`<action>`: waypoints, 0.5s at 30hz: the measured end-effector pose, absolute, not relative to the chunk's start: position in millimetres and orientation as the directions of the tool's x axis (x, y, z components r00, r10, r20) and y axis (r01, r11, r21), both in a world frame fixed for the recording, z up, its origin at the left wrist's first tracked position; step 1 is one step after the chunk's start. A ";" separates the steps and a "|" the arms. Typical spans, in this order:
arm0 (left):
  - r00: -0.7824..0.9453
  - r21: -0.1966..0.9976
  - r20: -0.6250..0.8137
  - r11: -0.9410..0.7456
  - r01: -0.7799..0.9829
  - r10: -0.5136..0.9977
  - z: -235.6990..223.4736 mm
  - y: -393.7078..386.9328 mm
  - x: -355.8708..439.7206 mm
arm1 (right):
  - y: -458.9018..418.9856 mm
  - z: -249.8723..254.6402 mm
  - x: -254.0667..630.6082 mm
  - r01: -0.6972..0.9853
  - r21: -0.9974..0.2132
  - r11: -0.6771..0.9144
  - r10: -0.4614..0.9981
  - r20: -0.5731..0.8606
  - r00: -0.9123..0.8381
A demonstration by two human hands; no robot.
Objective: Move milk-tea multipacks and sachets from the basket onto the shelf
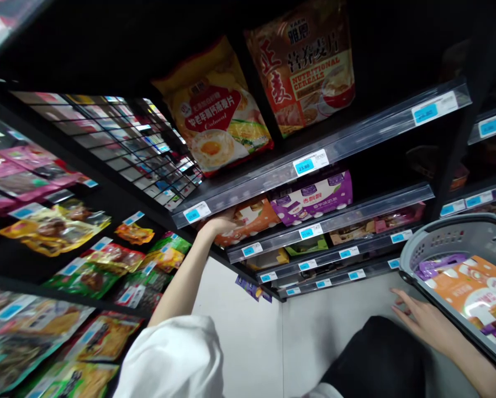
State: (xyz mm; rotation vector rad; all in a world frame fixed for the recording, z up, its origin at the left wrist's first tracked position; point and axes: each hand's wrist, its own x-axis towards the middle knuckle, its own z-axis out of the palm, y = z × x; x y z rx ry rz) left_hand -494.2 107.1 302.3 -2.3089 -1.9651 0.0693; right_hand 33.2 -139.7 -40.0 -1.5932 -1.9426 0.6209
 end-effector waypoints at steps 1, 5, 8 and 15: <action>0.154 -0.124 0.069 -0.145 0.982 0.986 299.2 108.1 -492.2 | -139.9 -39.2 33.1 0.729 -0.657 0.192 0.981 0.123 -0.148; 0.152 -0.191 0.240 -0.107 0.976 0.959 271.3 96.1 -479.9 | -141.3 -36.2 32.4 0.737 -0.648 0.195 0.981 0.128 -0.148; 0.157 -0.263 0.463 -0.034 0.964 0.873 245.9 85.1 -472.5 | -142.1 -35.6 32.0 0.740 -0.642 0.201 0.980 0.137 -0.148; 0.144 -0.273 0.499 -0.003 0.962 0.854 228.1 109.3 -478.2 | -141.1 -34.9 32.1 0.784 -0.572 0.243 0.970 0.140 -0.199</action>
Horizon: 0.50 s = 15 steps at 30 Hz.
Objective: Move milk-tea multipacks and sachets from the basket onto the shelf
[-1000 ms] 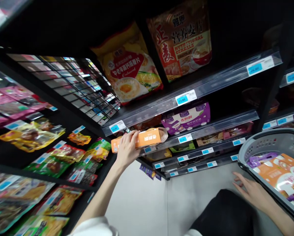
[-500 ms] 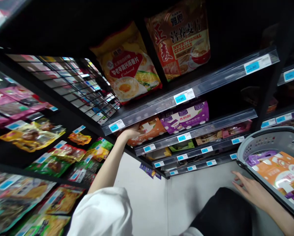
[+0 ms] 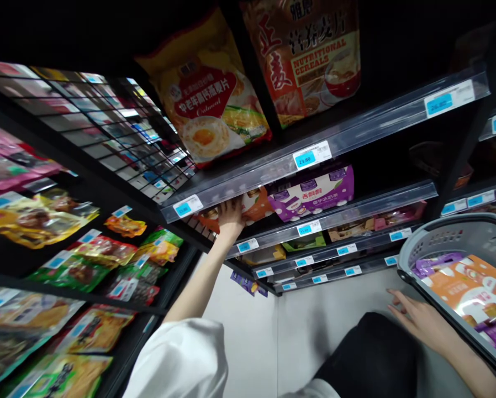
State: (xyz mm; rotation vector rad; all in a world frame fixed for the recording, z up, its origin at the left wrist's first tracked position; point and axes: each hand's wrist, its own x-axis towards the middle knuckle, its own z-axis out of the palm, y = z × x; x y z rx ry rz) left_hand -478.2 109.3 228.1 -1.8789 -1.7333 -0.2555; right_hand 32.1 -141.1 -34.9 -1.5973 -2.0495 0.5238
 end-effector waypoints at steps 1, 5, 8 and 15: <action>0.135 -0.265 0.485 -0.002 0.964 0.864 228.5 115.6 -480.7 | -141.2 -34.0 32.0 0.785 -0.570 0.244 0.970 0.140 -0.199; 0.125 -0.234 0.446 -0.019 0.972 0.886 229.7 132.3 -489.6 | -142.8 -30.4 31.7 0.791 -0.562 0.241 0.971 0.141 -0.195; 0.119 -0.231 0.433 -0.017 0.973 0.894 229.5 135.7 -492.6 | -143.4 -30.1 32.2 0.808 -0.536 0.244 0.970 0.128 -0.208; 0.126 -0.238 0.448 -0.018 0.971 0.885 228.6 137.1 -494.5 | -141.1 -30.4 31.2 0.832 -0.480 0.278 0.961 0.144 -0.238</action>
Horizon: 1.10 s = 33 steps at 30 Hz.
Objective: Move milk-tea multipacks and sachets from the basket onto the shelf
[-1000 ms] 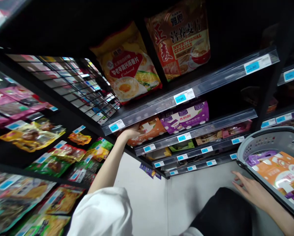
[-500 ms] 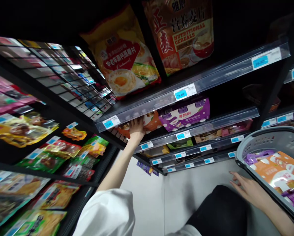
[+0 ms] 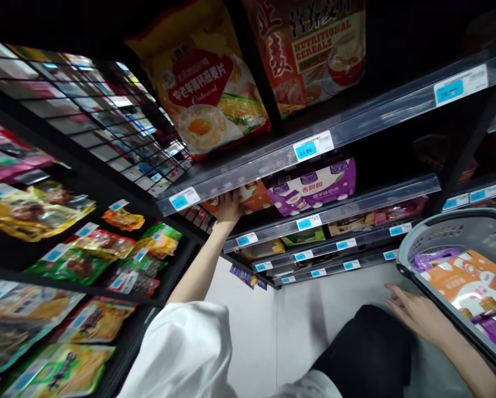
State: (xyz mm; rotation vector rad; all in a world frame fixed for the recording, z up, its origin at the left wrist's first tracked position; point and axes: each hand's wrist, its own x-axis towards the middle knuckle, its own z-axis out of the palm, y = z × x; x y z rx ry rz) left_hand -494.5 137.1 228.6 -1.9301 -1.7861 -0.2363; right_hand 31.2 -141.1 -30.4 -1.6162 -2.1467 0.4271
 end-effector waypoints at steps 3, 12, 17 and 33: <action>0.138 -0.238 0.447 -0.031 0.971 0.884 229.8 136.1 -494.6 | -141.6 -28.0 31.0 0.823 -0.497 0.273 0.962 0.162 -0.221; 0.100 -0.165 0.530 -0.014 0.986 0.842 236.1 106.2 -467.1 | -151.9 -19.4 32.3 0.776 -0.579 0.251 0.967 0.186 -0.173; 0.399 -0.158 0.728 -0.430 0.889 0.558 233.3 34.6 -421.2 | -159.6 -10.4 55.3 0.813 -0.525 0.253 0.935 0.348 -0.066; 0.921 0.258 -0.080 -0.885 0.388 0.381 37.3 -51.0 -42.4 | -207.8 41.8 66.8 0.861 -0.225 -0.457 0.838 -0.433 0.332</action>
